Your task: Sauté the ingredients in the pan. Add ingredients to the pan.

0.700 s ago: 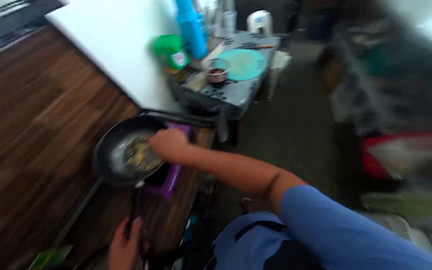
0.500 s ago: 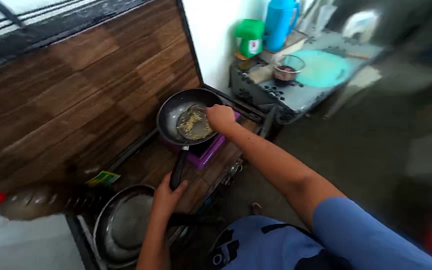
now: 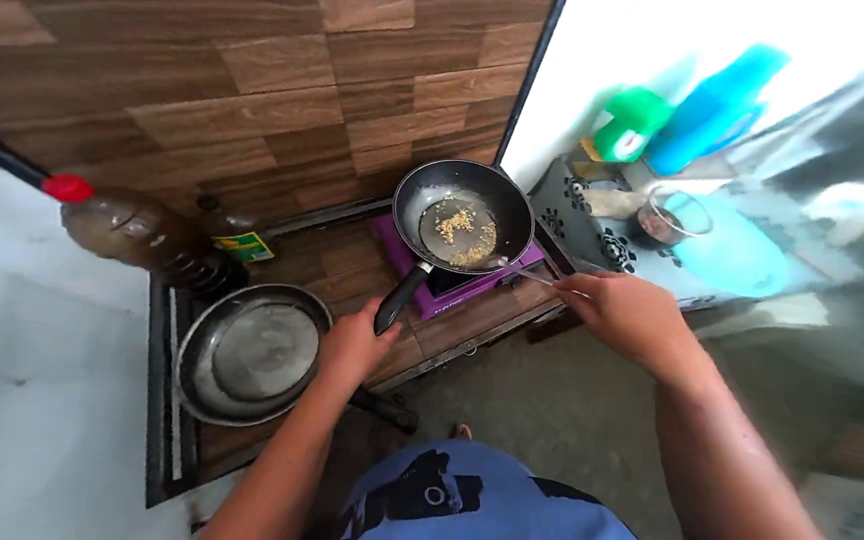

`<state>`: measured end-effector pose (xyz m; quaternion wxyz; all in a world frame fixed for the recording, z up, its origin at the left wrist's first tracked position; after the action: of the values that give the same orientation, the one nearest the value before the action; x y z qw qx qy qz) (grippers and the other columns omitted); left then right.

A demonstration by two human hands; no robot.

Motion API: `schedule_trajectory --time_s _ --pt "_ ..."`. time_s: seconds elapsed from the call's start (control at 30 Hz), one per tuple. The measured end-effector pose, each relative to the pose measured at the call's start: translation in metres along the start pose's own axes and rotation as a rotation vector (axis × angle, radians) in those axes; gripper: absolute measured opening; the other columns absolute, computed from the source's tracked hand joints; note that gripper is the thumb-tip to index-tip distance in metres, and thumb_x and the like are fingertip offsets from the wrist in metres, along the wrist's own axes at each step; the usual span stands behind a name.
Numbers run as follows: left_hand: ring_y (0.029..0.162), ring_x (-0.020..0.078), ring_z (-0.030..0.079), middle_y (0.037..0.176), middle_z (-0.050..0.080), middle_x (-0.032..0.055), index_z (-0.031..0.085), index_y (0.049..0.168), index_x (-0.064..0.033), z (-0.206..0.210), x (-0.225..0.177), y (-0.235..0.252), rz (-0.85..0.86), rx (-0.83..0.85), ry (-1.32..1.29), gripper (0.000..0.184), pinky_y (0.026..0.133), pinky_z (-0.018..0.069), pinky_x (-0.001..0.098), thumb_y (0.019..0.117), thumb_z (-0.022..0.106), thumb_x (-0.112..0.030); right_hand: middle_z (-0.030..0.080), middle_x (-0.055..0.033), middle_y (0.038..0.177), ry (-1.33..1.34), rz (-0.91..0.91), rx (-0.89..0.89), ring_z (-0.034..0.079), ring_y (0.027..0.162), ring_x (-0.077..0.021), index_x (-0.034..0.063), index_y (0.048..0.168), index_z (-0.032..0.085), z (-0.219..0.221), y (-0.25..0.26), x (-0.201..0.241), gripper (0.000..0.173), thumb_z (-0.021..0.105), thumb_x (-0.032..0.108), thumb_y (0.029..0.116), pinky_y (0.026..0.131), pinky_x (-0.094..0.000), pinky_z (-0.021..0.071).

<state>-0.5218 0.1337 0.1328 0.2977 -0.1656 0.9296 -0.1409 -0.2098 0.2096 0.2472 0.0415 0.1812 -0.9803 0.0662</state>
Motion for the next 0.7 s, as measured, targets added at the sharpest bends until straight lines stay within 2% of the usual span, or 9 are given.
schedule_trajectory --time_s 0.17,0.27,0.4,0.5,0.6,0.7 --pt "0.114 0.043 0.065 0.12 0.069 0.0231 0.054 0.148 -0.0164 -0.004 0.0 0.0 -0.014 0.031 -0.005 0.052 0.097 0.0481 0.0658 0.1015 0.064 -0.037 0.071 -0.0219 0.115 0.024 0.127 0.018 0.067 0.107 -0.0457 0.0163 0.127 0.072 0.026 0.056 0.02 0.03 0.053 0.028 0.1073 0.084 -0.0673 0.0498" --pt "0.113 0.0429 0.066 0.118 0.069 0.0231 0.054 0.147 -0.0166 -0.005 0.001 0.002 -0.02 0.045 -0.002 0.05 0.096 0.0481 0.0655 0.1018 0.063 -0.036 0.071 -0.0233 0.114 0.076 0.125 -0.093 0.067 0.104 -0.0472 0.0148 0.124 0.073 0.03 0.097 0.031 0.029 0.053 0.026 0.1066 0.079 -0.0685 0.05" --pt "0.113 0.0424 0.065 0.118 0.069 0.0227 0.053 0.148 -0.018 -0.007 0.001 0.003 -0.022 0.054 0.012 0.05 0.097 0.0481 0.0643 0.1024 0.062 -0.036 0.069 -0.0208 0.122 0.043 0.173 -0.088 0.067 0.109 -0.0444 0.0193 0.13 0.07 0.04 0.136 0.035 0.033 0.048 0.029 0.1079 0.082 -0.0671 0.0508" --pt "0.112 0.0429 0.066 0.117 0.07 0.0227 0.054 0.147 -0.0175 -0.006 0.002 0.004 -0.006 0.041 0.004 0.049 0.096 0.0485 0.0642 0.1023 0.062 -0.035 0.071 -0.0227 0.114 0.038 0.161 -0.075 0.068 0.101 -0.0466 0.0167 0.126 0.071 0.047 0.12 0.026 0.029 0.052 0.029 0.1073 0.076 -0.0675 0.0516" --pt "0.112 0.0431 0.065 0.117 0.069 0.023 0.055 0.146 -0.0175 -0.006 0.003 0.005 -0.001 0.039 -0.012 0.048 0.095 0.0479 0.0652 0.1023 0.063 -0.034 0.071 -0.0199 0.115 0.009 0.183 0.003 0.069 0.104 -0.044 0.02 0.13 0.069 0.043 0.077 0.012 0.031 0.051 0.031 0.1076 0.081 -0.0656 0.0519" --pt "0.11 0.0437 0.066 0.115 0.07 0.0236 0.056 0.146 -0.0156 -0.005 0.005 0.006 0.016 0.017 -0.032 0.048 0.094 0.0481 0.0665 0.1013 0.065 -0.033 0.072 -0.0192 0.114 -0.003 0.146 -0.031 0.069 0.103 -0.0429 0.0199 0.127 0.073 0.025 0.033 -0.006 0.031 0.052 0.031 0.1072 0.082 -0.0654 0.0515"
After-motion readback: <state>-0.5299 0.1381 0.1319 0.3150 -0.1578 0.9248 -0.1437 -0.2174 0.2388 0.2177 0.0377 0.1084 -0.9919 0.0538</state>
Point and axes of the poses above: each hand's wrist, its own y-axis towards the middle knuckle, its own z-axis out of the palm, x = y × z, the point moved 4 cm from there along y, towards the middle knuckle
